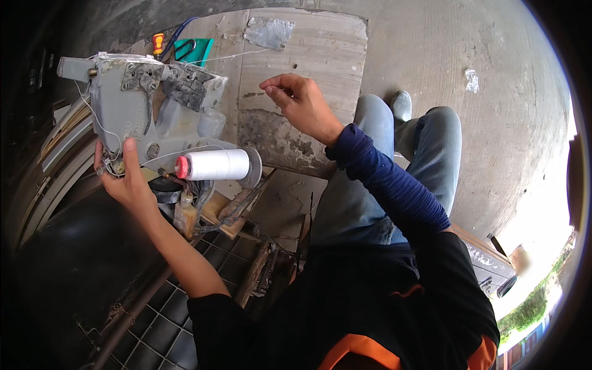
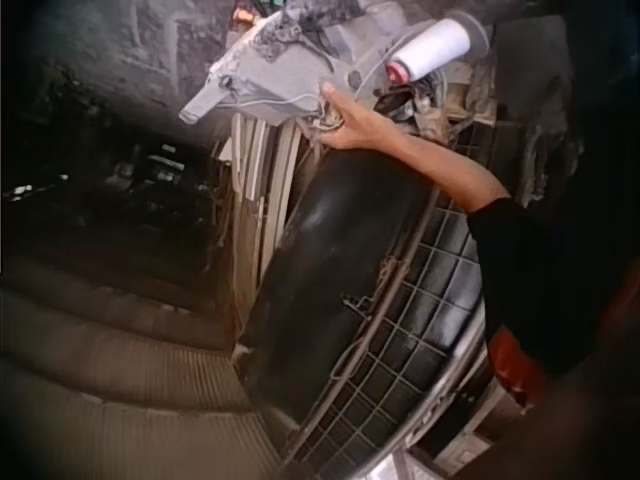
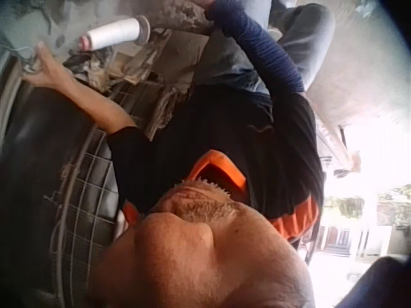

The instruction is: The person uses a screwdriver to adjust components inside a sewing machine, then threads white thread through the machine's tension and needle area. The person walks around the workshop to retrieve tools and returns to continue threading.

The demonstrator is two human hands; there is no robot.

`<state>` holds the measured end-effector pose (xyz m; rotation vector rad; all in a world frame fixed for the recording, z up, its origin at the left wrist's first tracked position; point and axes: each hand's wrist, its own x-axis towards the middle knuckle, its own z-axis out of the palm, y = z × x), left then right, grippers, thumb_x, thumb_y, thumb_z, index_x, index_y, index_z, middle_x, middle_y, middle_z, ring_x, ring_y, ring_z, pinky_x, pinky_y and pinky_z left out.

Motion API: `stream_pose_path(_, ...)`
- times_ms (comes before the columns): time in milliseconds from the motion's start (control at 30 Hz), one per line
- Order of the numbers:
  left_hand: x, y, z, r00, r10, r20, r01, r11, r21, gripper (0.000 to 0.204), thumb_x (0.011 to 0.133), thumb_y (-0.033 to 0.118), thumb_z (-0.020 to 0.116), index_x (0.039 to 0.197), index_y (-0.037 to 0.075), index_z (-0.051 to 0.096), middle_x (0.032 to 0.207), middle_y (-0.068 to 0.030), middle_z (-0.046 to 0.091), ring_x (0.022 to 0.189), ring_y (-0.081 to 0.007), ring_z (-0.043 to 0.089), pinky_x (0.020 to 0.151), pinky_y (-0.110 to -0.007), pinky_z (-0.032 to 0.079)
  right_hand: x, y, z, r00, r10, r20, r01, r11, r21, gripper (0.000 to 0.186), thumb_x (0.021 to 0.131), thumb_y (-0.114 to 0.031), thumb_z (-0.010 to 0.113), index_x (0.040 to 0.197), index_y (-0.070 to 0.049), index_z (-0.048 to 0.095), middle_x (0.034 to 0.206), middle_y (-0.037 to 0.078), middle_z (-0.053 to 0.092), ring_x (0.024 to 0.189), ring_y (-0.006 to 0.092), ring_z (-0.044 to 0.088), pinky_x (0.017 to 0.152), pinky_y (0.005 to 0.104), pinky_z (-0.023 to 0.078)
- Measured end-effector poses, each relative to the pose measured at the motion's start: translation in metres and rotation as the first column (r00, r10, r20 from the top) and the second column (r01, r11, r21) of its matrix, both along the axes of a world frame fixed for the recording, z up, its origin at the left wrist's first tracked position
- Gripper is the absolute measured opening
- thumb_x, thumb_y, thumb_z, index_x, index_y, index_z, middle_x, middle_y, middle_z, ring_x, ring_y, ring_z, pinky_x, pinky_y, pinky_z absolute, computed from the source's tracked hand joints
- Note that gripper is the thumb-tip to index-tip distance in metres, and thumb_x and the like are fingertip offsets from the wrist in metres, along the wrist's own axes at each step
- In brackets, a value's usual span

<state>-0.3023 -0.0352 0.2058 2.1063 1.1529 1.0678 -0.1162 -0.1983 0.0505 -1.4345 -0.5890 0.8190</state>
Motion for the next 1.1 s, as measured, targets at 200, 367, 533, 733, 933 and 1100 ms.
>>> stream_pose_path(200,-0.005,-0.003,-0.005,0.999,0.043,0.011,-0.043,0.999,-0.019,0.048,0.082,0.004,0.069,0.122,-0.006,0.045,0.111,-0.0157,0.059,0.098,-0.0182,0.059,0.089,-0.031,0.046,0.006,-0.028,-0.013,0.998,0.043,-0.036,-0.045,0.998,-0.053,0.02,0.092,-0.015,0.056,0.102,-0.001,0.067,0.082,0.007,0.063,0.069,0.0108,0.053,0.063,0.0266,0.045)
stream_pose_path(367,-0.003,-0.005,-0.006,0.998,0.028,-0.056,-0.022,0.994,0.103,0.055,0.078,0.014,0.073,0.121,-0.008,0.045,0.112,-0.0166,0.057,0.099,-0.021,0.057,0.09,-0.034,0.045,0.012,-0.04,-0.009,0.987,0.093,-0.13,-0.1,0.994,-0.046,0.017,0.09,-0.011,0.058,0.102,-0.002,0.067,0.083,0.006,0.062,0.07,0.0109,0.054,0.064,0.0261,0.046)
stream_pose_path(533,-0.01,-0.001,-0.01,1.0,0.004,-0.007,-0.002,0.981,0.193,0.05,0.081,0.012,0.069,0.12,-0.008,0.046,0.113,-0.0167,0.056,0.098,-0.0242,0.057,0.085,-0.037,0.049,0.018,-0.03,-0.014,0.949,0.068,-0.308,-0.051,0.997,0.062,0.015,0.088,-0.006,0.059,0.098,0.001,0.066,0.082,0.009,0.064,0.069,0.0154,0.058,0.064,0.0285,0.048)
stream_pose_path(733,-0.018,0.012,-0.011,0.99,0.13,0.053,-0.138,0.969,0.203,0.069,0.076,0.041,0.072,0.118,-0.009,0.047,0.113,-0.0174,0.053,0.1,-0.0266,0.054,0.089,-0.041,0.044,0.039,0.019,-0.006,0.938,0.148,-0.313,-0.078,0.971,0.227,0.013,0.083,-0.007,0.061,0.092,0.001,0.067,0.08,0.015,0.065,0.07,0.0236,0.062,0.065,0.034,0.049)
stream_pose_path(933,-0.027,0.019,-0.013,0.982,0.184,0.032,-0.186,0.957,0.221,0.066,0.085,0.041,0.058,0.126,-0.009,0.044,0.124,-0.02,0.05,0.107,-0.0309,0.054,0.093,-0.044,0.045,0.044,0.071,-0.006,0.972,0.125,-0.199,-0.047,0.933,0.357,0.011,0.079,-0.007,0.062,0.087,-0.002,0.068,0.082,0.018,0.064,0.074,0.036,0.063,0.07,0.042,0.05)
stream_pose_path(1100,-0.024,0.016,-0.016,0.978,0.206,0.014,-0.203,0.945,0.257,0.079,0.086,0.054,0.052,0.136,-0.004,0.035,0.137,-0.0185,0.039,0.123,-0.0326,0.042,0.105,-0.046,0.034,0.03,0.091,-0.01,0.969,0.16,-0.19,-0.084,0.931,0.354,0.008,0.077,-0.005,0.06,0.082,-0.004,0.067,0.083,0.018,0.063,0.078,0.0375,0.062,0.072,0.044,0.05)
